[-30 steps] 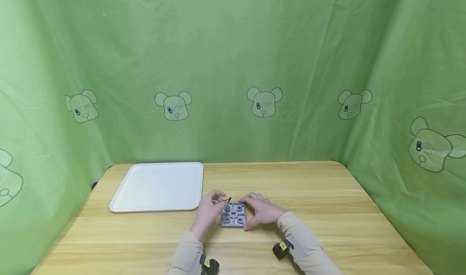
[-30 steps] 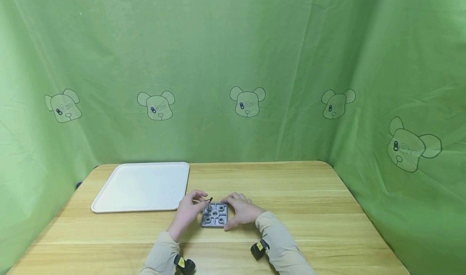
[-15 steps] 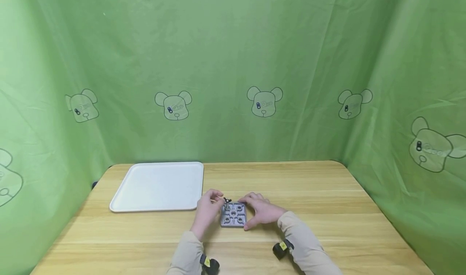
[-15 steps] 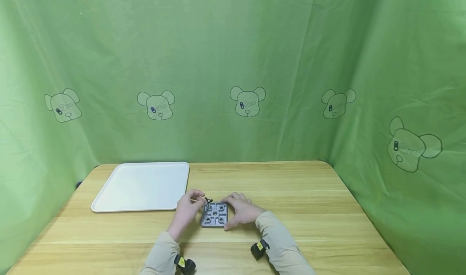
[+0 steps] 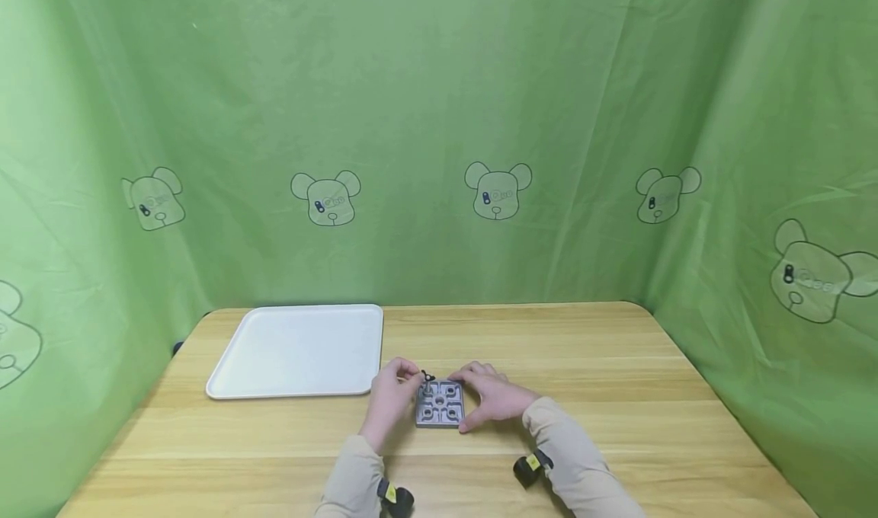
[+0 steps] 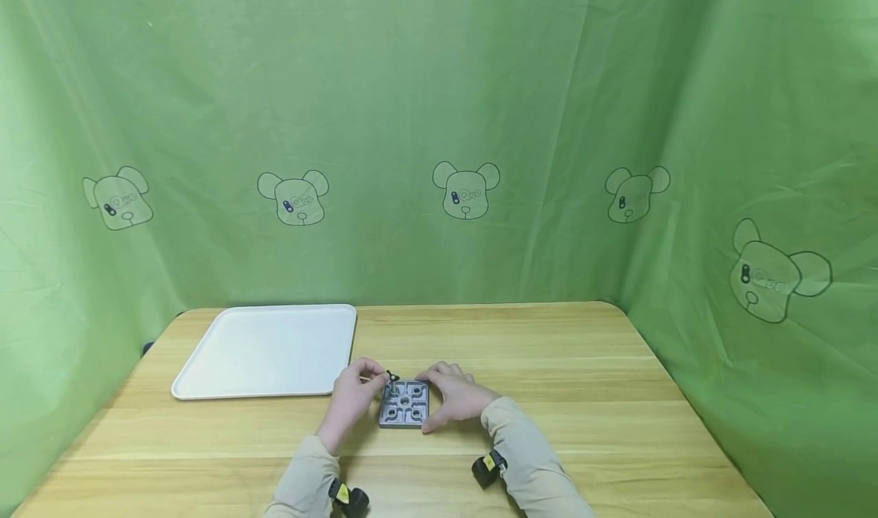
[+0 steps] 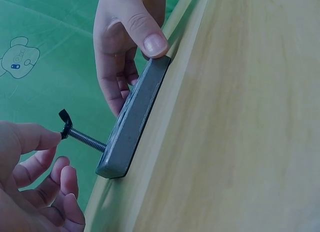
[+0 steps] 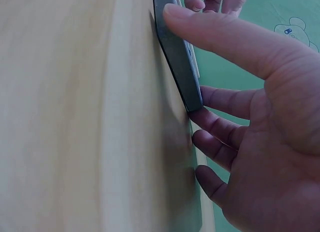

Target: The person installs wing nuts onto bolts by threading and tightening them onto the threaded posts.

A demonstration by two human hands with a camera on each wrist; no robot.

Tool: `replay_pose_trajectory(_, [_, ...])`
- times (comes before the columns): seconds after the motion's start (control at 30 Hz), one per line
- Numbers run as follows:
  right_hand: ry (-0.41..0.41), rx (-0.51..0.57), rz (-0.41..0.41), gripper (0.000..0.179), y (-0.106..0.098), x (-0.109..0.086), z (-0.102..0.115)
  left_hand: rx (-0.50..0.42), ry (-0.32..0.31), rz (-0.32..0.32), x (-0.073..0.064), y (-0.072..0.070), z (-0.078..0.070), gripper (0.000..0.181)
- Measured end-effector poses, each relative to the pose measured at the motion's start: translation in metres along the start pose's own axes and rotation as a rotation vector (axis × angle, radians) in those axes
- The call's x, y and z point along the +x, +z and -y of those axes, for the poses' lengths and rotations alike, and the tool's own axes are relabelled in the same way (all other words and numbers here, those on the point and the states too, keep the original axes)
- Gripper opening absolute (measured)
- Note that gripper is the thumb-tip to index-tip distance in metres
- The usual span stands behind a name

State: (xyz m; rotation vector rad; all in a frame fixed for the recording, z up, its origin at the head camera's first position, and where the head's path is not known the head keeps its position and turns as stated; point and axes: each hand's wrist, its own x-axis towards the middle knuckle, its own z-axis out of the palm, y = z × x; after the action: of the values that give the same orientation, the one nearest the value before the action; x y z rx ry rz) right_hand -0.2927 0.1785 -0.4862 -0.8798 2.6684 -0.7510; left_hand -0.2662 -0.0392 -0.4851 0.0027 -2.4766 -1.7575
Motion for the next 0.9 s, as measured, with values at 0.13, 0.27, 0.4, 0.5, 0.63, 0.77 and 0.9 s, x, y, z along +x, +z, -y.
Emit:
replay_pose_trajectory(0.13, [-0.006,-0.001,0.002,0.088,-0.0005,-0.0001,0.0001,0.006,-0.003,0.013,0.0003,0.0002,0.0003,0.01])
replay_pose_trajectory(0.27, [0.001,0.004,0.005,0.088,-0.0006,0.0003,-0.0002,0.009,0.0,0.023,0.0002,0.0006,0.0002,0.01])
replay_pose_trajectory(0.4, [0.0,0.01,0.002,0.087,-0.0007,-0.0003,0.0006,0.032,0.03,0.017,0.0007,0.0013,0.0006,0.011])
replay_pose_trajectory(0.5, [-0.002,0.01,0.001,0.087,-0.0007,-0.0008,0.0016,0.039,0.038,0.019,0.0008,0.0014,0.0005,0.012])
replay_pose_trajectory(0.63, [0.0,0.007,0.002,0.087,-0.0005,-0.0011,0.0022,0.041,0.051,0.042,0.0006,0.0011,0.0001,0.017])
replay_pose_trajectory(0.77, [0.005,0.015,0.002,0.086,-0.0008,-0.0014,0.0025,0.05,0.065,0.073,0.0003,0.0009,0.0001,0.021])
replay_pose_trajectory(0.9, [0.004,0.013,0.003,0.086,-0.0008,-0.0011,0.0021,0.04,0.066,0.084,0.0002,0.0014,0.0008,0.023])
